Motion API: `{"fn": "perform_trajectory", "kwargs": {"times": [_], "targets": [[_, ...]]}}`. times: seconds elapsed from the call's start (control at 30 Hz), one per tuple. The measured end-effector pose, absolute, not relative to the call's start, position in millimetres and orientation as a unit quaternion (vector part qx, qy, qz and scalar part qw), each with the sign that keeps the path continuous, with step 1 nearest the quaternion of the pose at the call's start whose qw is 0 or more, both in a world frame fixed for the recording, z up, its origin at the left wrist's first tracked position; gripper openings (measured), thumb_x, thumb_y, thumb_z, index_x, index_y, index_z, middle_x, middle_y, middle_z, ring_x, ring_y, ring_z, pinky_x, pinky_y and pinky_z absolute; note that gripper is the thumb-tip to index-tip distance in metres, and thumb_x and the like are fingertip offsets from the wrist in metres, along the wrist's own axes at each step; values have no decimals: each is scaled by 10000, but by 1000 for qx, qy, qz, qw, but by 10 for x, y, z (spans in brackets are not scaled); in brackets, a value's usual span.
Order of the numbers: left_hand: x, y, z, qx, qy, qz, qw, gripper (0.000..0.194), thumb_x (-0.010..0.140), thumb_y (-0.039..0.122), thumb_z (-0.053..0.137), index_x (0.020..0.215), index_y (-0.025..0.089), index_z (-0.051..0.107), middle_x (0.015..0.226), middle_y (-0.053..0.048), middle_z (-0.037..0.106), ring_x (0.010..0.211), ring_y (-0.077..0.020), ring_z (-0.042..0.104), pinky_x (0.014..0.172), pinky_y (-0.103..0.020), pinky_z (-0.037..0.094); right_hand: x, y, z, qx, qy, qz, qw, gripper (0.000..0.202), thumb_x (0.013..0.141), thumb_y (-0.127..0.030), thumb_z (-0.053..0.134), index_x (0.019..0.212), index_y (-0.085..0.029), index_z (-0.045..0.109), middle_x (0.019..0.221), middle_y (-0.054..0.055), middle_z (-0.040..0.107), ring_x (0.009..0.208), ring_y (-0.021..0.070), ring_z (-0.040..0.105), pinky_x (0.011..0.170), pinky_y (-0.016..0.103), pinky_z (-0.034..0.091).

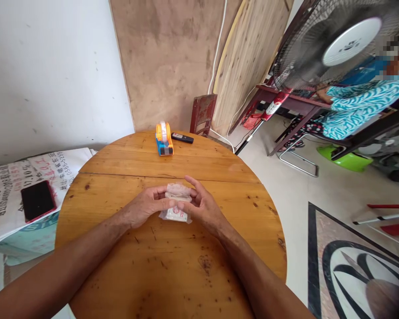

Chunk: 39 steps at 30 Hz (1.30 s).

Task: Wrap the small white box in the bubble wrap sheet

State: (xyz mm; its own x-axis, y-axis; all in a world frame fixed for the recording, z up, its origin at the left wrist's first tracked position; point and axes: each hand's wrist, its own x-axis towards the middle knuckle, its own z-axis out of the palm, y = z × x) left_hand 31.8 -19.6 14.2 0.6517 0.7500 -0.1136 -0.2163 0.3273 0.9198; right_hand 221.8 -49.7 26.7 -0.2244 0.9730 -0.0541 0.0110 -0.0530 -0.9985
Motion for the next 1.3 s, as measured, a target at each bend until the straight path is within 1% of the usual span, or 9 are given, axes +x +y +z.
{"fn": "perform_trajectory", "kwargs": {"times": [0.1,0.23,0.4,0.53,0.67,0.83,0.93,1.03,1.3], "targets": [[328,-188,114,464,276,336,772,472,736,320,790,1164,158,672,1073,-85,733,936,-206,684,866,-319,505,2207,-512,247,-458,-577,523,429,844,756,-433,747,1452,-215,325,1199,107,677,1017,235,673,863,375,535],[323,-178,104,462,273,352,767,448,737,297,787,1150,164,676,1072,-73,733,919,-190,684,847,-298,506,2178,-521,182,-470,-601,478,435,782,802,-416,692,1452,-193,321,1238,117,668,1031,234,670,861,370,535],[304,-167,102,480,317,349,740,402,758,332,758,1110,155,681,1027,-60,735,840,-160,675,780,-263,497,2144,-536,88,-495,-645,385,437,691,867,-380,620,1464,-197,324,1199,103,692,996,227,682,816,356,541],[298,-174,120,489,334,346,728,406,735,343,770,1084,154,685,979,-49,739,805,-155,670,751,-260,497,2166,-541,113,-505,-654,340,450,658,854,-392,637,1430,-211,377,1168,97,698,1072,242,647,869,374,516],[302,-202,141,504,326,331,728,384,715,302,787,1061,167,690,985,-38,737,821,-154,668,750,-252,499,2208,-504,181,-488,-605,408,479,608,852,-437,632,1376,-209,426,1107,97,699,1041,238,652,869,379,505],[320,-244,109,528,327,303,723,325,737,286,771,1027,164,689,926,-30,724,796,-148,656,723,-248,495,2195,-439,217,-465,-527,485,520,564,766,-392,735,1253,-212,514,954,45,694,853,191,659,779,348,509],[335,-266,90,536,318,297,723,311,753,289,757,1030,166,686,914,-26,714,777,-140,648,708,-241,490,2174,-434,247,-447,-508,487,552,516,735,-317,760,1197,-224,548,864,0,671,767,146,626,724,302,499],[343,-279,89,552,319,299,710,309,776,308,737,1046,167,689,933,-31,713,778,-136,645,696,-233,481,2168,-455,296,-434,-501,477,578,432,740,-278,748,1136,-226,585,818,-16,653,743,125,603,710,278,493],[309,-253,69,584,359,311,658,332,811,395,682,1046,161,698,906,-46,706,757,-156,630,687,-262,471,2131,-515,283,-445,-571,410,555,278,771,-264,700,1039,-227,637,855,17,677,769,144,639,754,303,536]]}}
